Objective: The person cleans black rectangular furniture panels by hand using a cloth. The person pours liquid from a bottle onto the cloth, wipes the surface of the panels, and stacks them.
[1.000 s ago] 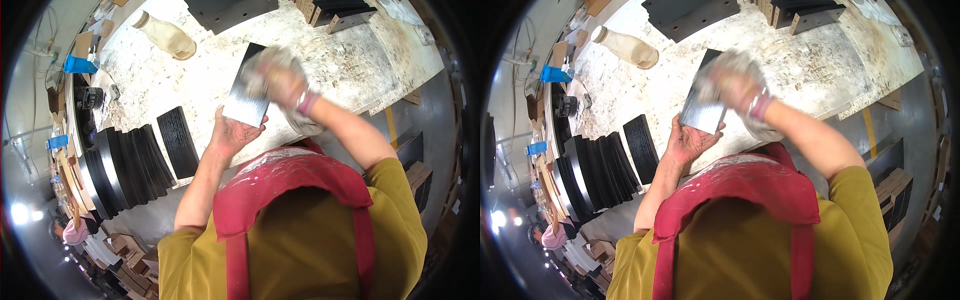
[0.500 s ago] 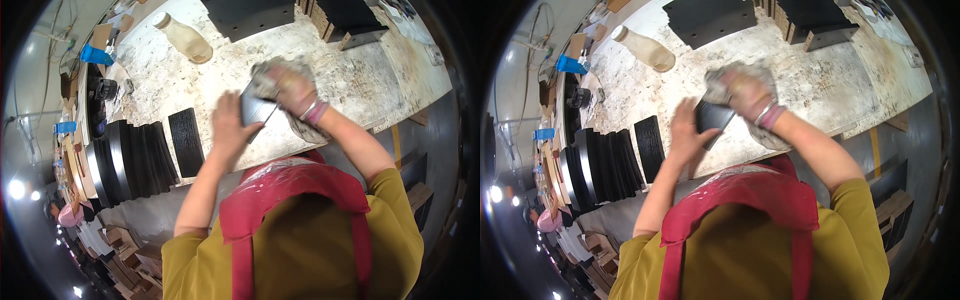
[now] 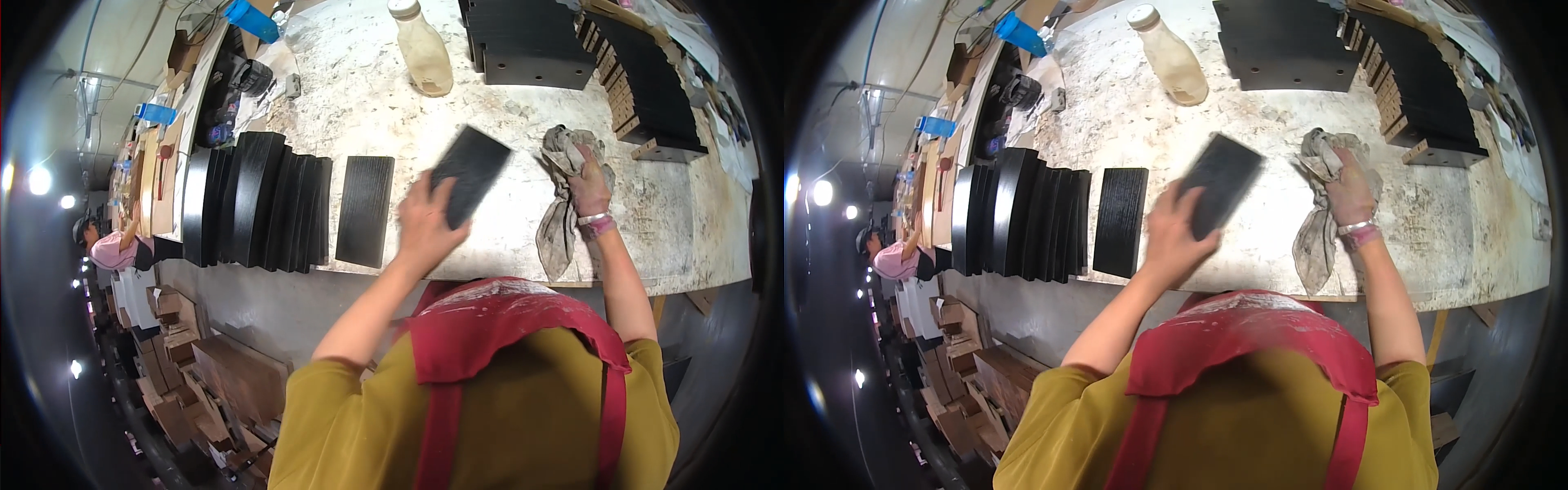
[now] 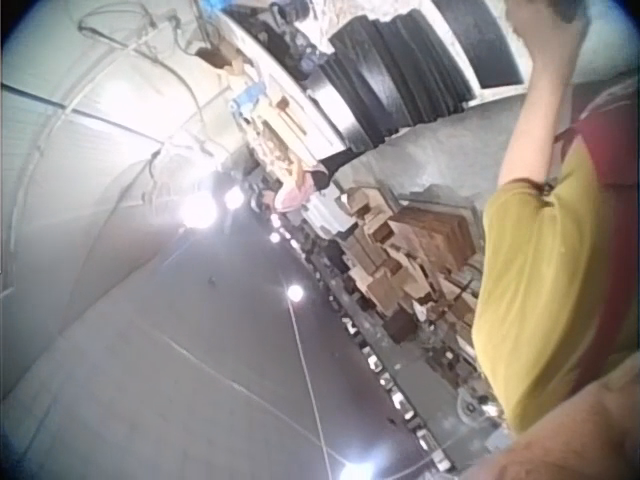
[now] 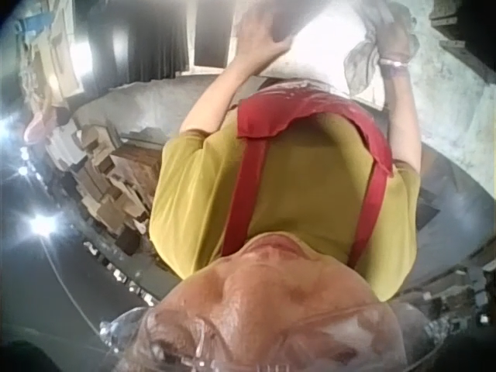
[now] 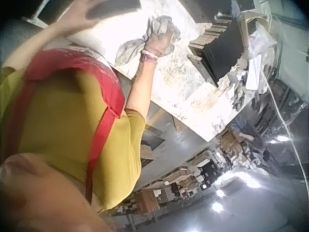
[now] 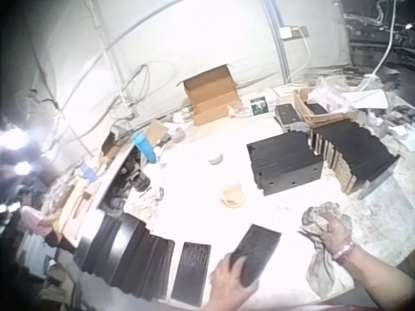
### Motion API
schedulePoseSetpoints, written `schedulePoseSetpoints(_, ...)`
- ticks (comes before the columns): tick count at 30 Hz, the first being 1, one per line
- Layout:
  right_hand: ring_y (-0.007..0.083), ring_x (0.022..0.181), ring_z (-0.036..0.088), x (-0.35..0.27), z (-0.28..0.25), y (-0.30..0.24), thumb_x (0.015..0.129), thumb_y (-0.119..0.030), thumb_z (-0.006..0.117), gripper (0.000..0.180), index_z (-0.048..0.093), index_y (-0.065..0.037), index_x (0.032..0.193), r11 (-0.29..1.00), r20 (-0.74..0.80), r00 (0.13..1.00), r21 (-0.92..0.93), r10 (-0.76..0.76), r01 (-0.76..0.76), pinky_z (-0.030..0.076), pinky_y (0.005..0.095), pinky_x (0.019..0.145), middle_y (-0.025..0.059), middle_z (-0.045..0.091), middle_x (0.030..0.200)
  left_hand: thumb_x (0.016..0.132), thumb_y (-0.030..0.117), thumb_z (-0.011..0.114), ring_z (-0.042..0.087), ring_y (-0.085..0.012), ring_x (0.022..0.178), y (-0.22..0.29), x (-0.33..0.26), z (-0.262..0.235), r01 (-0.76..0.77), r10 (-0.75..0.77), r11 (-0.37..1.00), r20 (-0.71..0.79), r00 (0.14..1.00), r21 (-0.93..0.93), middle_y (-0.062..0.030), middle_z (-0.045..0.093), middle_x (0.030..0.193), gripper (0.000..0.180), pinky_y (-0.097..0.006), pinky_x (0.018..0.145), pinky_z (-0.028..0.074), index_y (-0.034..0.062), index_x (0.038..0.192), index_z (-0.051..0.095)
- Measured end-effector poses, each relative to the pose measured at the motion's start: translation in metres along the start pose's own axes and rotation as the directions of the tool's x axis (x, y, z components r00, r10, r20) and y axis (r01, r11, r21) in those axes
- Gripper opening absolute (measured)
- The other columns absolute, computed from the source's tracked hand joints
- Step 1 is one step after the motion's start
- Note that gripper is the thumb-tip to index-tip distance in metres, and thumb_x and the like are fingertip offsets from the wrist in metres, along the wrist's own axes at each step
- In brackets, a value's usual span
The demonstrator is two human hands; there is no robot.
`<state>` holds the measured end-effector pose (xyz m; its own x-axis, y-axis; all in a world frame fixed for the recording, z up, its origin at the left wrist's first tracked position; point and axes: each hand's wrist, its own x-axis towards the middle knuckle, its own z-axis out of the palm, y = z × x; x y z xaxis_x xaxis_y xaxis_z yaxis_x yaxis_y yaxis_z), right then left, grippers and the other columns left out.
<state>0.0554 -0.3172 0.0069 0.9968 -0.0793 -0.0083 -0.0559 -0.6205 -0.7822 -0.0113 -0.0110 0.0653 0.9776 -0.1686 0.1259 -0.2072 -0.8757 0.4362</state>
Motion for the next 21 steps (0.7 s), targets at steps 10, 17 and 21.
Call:
schedulePoseSetpoints(10, 0.0330, 0.131, 0.041, 0.000, 0.004, 0.001, 0.067, 0.003, 0.054, 0.065, 0.048, 0.001, 0.132, 0.996, 0.015, 0.999, -0.081, -0.043, 0.044, 0.028, 0.0363, 0.111, 0.0207, 0.049, 0.136, 0.073, 0.032, 0.075, 0.030, -0.0438, 0.132, -0.085, -0.067, -0.034, 0.375, -0.329, 0.876, -0.192, 0.925, 0.304, -0.0269, 0.031, 0.142, 0.071, -0.054, 0.106, 0.029, 0.0055, 0.133, 0.047)
schedulePoseSetpoints(17, 0.0337, 0.098, 0.060, -0.001, 0.006, 0.008, 0.072, -0.001, 0.065, 0.045, 0.057, -0.004, 0.117, 0.968, -0.123, 0.969, -0.165, -0.212, 0.191, 0.044, 0.0392, 0.092, 0.0146, 0.064, 0.107, 0.078, 0.014, 0.065, 0.038, -0.0391, 0.128, -0.085, -0.012, -0.031, 0.132, -0.122, 0.934, -0.050, 0.991, 0.332, -0.0193, 0.037, 0.143, 0.058, -0.053, 0.103, 0.034, 0.0093, 0.133, 0.047)
schedulePoseSetpoints(21, 0.0377, 0.106, 0.055, -0.003, 0.010, 0.005, 0.068, -0.003, 0.062, 0.049, 0.055, -0.001, 0.117, 0.945, -0.083, 0.945, -0.125, -0.315, 0.304, 0.044, 0.0393, 0.095, 0.0186, 0.058, 0.115, 0.077, 0.017, 0.068, 0.040, -0.0421, 0.124, -0.103, -0.015, -0.029, 0.219, -0.188, 0.872, -0.114, 0.976, 0.438, -0.0227, 0.037, 0.141, 0.064, -0.051, 0.100, 0.037, 0.0034, 0.135, 0.044)
